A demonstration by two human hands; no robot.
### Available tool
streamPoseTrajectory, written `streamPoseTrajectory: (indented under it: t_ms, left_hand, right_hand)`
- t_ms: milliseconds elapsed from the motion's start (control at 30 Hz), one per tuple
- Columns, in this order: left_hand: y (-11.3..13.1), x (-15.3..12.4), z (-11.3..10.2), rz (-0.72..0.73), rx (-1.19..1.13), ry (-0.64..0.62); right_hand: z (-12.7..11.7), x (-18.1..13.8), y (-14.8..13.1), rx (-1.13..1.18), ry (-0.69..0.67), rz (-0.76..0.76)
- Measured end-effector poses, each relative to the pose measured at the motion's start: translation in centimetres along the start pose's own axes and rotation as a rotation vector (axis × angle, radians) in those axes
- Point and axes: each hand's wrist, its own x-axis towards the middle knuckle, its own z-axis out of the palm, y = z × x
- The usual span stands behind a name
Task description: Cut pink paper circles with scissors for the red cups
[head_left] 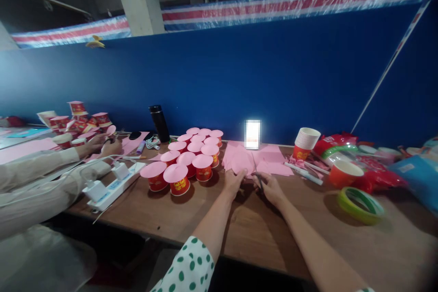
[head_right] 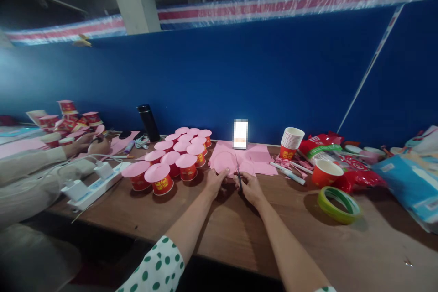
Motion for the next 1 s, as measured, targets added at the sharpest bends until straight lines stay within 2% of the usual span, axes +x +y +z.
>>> streamPoseTrajectory:
  t_ms: [667, 1000]
  left_hand:
    - [-0.17, 0.23, 0.06, -0.005, -0.041, 0.011]
    - [-0.48, 0.35, -0.01, -0.041, -0.042, 0.070]
  right_hand:
    - [-0.04, -0.01, -0.07, -0.064, -0.016, -0.049]
    - [-0.04, -0.07, 0.15, 0.032, -0.019, 0.033]
